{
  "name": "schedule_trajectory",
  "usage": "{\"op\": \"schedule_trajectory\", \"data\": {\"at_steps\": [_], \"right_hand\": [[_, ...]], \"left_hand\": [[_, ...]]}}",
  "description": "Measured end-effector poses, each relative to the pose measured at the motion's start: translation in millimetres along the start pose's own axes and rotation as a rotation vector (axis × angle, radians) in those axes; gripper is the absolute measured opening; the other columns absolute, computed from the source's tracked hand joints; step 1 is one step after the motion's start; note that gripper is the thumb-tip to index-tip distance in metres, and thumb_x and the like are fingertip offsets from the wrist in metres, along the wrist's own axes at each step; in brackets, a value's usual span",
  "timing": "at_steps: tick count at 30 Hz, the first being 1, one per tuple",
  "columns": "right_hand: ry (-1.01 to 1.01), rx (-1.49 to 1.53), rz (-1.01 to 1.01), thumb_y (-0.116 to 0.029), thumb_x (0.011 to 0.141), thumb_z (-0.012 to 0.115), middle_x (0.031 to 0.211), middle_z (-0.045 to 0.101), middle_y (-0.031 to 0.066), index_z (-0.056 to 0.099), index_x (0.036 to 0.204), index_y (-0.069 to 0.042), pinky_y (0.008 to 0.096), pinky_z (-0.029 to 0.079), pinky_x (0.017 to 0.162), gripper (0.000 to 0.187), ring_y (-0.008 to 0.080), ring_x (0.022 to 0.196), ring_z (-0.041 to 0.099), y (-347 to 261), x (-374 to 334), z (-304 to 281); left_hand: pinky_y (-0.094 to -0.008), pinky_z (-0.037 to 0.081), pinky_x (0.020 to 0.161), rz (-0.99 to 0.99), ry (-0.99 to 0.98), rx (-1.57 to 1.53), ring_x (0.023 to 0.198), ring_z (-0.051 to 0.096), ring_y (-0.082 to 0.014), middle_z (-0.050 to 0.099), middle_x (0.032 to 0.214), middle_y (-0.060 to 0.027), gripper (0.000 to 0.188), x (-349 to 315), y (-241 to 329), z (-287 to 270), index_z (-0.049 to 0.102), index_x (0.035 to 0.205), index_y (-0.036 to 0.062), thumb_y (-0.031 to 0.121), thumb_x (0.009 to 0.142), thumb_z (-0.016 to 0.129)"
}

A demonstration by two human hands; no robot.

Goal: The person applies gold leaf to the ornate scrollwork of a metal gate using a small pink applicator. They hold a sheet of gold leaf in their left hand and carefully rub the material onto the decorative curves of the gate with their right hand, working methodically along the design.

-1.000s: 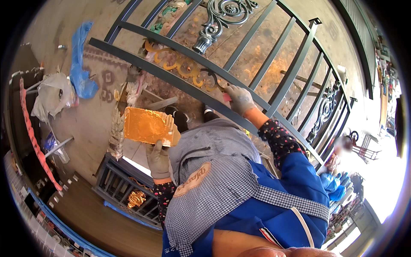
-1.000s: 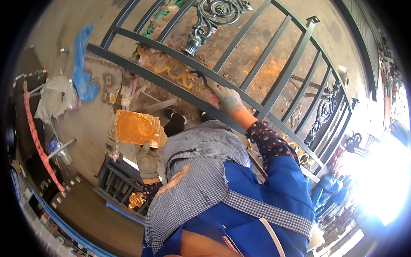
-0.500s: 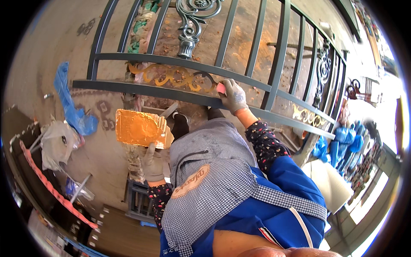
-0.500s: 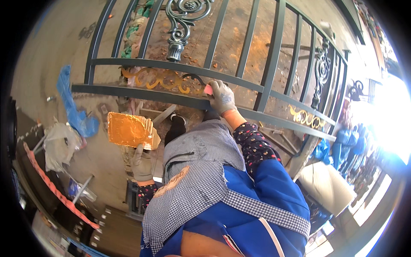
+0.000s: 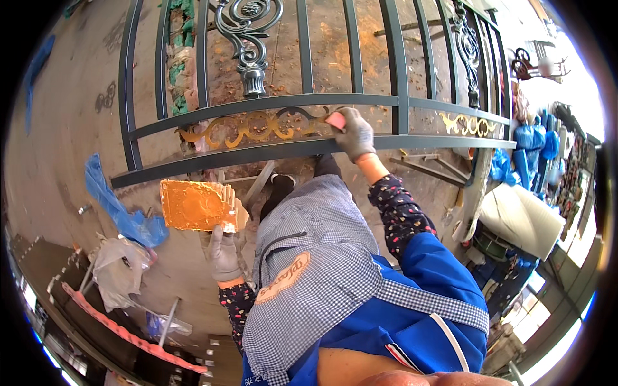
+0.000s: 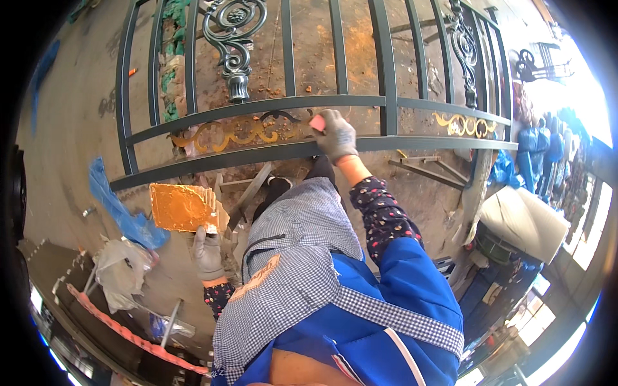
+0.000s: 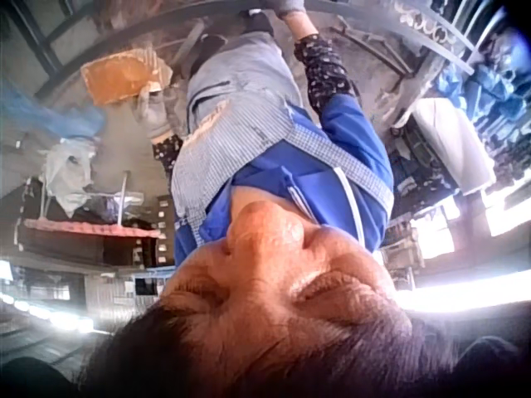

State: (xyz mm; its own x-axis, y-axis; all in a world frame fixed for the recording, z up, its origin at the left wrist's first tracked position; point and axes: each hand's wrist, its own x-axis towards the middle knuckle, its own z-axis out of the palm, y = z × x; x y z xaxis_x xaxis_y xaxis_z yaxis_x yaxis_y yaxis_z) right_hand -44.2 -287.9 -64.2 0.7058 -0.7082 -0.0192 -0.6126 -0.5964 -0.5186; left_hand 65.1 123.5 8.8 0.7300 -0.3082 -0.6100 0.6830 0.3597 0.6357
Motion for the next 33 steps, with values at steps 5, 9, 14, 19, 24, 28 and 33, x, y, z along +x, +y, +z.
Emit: {"op": "schedule_trajectory", "data": {"at_steps": [5,9,14,19,24,28,33], "right_hand": [[0.007,-0.129,0.112,-0.021,0.080,0.075,0.106,0.067,0.0140,0.061,0.110,-0.012,0.0455,0.054,0.080,0.035,0.0366,0.095,0.067,23.2,4.4,7.2],[0.102,-0.026,0.201,-0.029,0.080,0.075,0.104,0.066,0.0148,0.060,0.110,-0.011,0.0470,0.053,0.080,0.037,0.0378,0.094,0.067,23.5,0.3,-1.9],[0.182,-0.012,0.166,-0.032,0.079,0.079,0.096,0.068,0.0153,0.060,0.108,-0.010,0.0469,0.053,0.078,0.041,0.0387,0.091,0.067,23.1,-0.1,28.3],[0.248,-0.074,0.379,-0.035,0.077,0.081,0.095,0.069,0.0157,0.059,0.107,-0.010,0.0462,0.054,0.077,0.046,0.0378,0.089,0.068,46.3,4.2,21.7],[0.240,0.047,0.383,-0.037,0.075,0.082,0.096,0.070,0.0169,0.060,0.108,-0.009,0.0464,0.054,0.077,0.049,0.0382,0.089,0.069,17.2,1.9,16.6],[0.186,-0.063,0.387,-0.041,0.078,0.078,0.099,0.070,0.0164,0.060,0.106,-0.011,0.0484,0.054,0.079,0.045,0.0396,0.091,0.069,14.1,7.8,21.9],[0.184,-0.032,0.469,-0.041,0.077,0.079,0.098,0.070,0.0168,0.060,0.105,-0.011,0.0485,0.055,0.077,0.045,0.0392,0.090,0.069,29.0,10.8,10.6]], "left_hand": [[-0.0372,0.050,0.104,0.031,-0.119,0.040,0.123,0.058,-0.0226,0.056,0.139,-0.0086,0.055,-1.0,13.1,20.3,0.049,0.144,0.0059,0.009,0.093,0.068],[-0.0379,0.049,0.104,0.053,-0.132,0.072,0.123,0.058,-0.0228,0.056,0.140,-0.0086,0.055,-1.5,14.0,21.3,0.048,0.145,0.0059,0.008,0.093,0.068],[-0.0416,0.045,0.110,0.009,-0.134,0.059,0.129,0.053,-0.0253,0.050,0.146,-0.0098,0.061,4.5,10.3,6.5,0.041,0.150,0.0071,0.004,0.094,0.064],[-0.0422,0.047,0.109,0.042,-0.141,0.099,0.129,0.054,-0.0252,0.052,0.144,-0.0092,0.060,4.5,12.2,12.8,0.046,0.148,0.0082,0.005,0.092,0.068],[-0.0427,0.045,0.111,0.021,-0.167,0.106,0.130,0.053,-0.0257,0.050,0.146,-0.0099,0.058,3.8,13.2,11.8,0.044,0.148,0.0067,0.004,0.094,0.064],[-0.0406,0.047,0.107,0.026,-0.196,0.128,0.126,0.056,-0.0242,0.054,0.143,-0.0087,0.058,7.7,16.4,11.9,0.048,0.146,0.0077,0.007,0.091,0.069],[-0.0405,0.046,0.107,0.028,-0.170,0.114,0.126,0.056,-0.0241,0.055,0.141,-0.0085,0.059,6.2,16.9,3.6,0.048,0.145,0.0067,0.008,0.090,0.070]]}}
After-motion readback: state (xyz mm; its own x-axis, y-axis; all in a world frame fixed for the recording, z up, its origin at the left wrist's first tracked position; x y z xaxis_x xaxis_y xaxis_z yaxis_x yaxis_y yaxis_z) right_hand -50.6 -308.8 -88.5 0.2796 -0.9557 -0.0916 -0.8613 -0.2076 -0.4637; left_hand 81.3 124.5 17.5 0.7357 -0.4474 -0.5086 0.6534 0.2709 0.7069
